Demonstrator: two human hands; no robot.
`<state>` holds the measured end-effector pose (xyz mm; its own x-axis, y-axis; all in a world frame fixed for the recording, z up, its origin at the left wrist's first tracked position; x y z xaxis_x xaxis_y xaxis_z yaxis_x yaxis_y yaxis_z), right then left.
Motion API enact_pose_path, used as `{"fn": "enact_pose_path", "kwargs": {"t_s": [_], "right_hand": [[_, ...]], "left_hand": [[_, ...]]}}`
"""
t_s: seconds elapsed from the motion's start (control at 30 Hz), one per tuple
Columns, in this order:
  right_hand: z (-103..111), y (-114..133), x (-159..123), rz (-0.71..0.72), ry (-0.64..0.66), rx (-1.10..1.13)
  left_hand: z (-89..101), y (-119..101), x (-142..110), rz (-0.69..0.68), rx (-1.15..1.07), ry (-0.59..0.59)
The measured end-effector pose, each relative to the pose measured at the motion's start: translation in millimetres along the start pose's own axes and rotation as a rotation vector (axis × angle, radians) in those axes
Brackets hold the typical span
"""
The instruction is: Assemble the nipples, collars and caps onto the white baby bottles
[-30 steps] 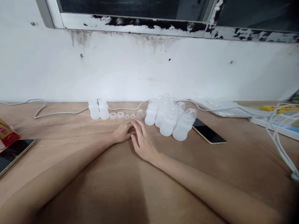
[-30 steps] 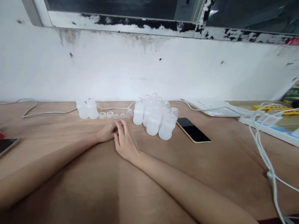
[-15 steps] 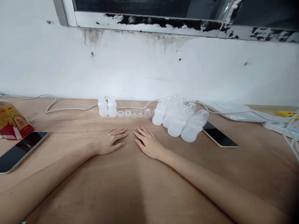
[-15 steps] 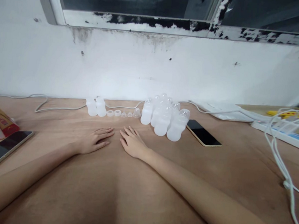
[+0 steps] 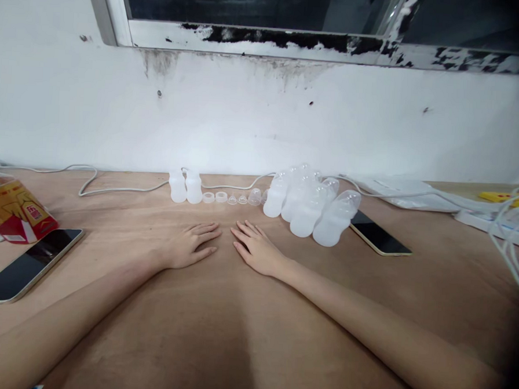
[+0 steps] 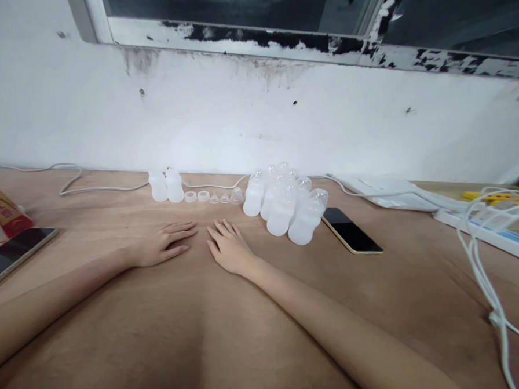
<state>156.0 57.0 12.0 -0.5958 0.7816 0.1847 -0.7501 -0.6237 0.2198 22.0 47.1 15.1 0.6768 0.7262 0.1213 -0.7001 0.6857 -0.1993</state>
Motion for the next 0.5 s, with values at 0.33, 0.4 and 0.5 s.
{"fn": "enact_pose_path", "kwargs": {"t_s": [0.33,0.4,0.5], "right_hand": [[17,-48,83,-0.279,-0.318,0.158],[17,-58,103,-0.335,-0.349,0.16],[16,-63,120,-0.334,-0.355,0.171]], "left_hand": [[15.1,40,76,0.07,0.28,-0.288],[14.2,49,95,0.112,0.295,-0.307],[13.2,53,103,0.116,0.299,-0.313]]}}
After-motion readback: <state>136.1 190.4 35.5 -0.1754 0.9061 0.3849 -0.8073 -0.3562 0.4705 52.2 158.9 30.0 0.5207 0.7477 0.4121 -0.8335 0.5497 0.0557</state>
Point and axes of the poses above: each hand's wrist, its own x-axis towards the middle knuckle, its own z-axis out of the back of the hand, y = z × x, the point moved 7 cm from there along x, towards the middle knuckle, and after that the axes turned 3 degrees about y, right-handed, at the moved point
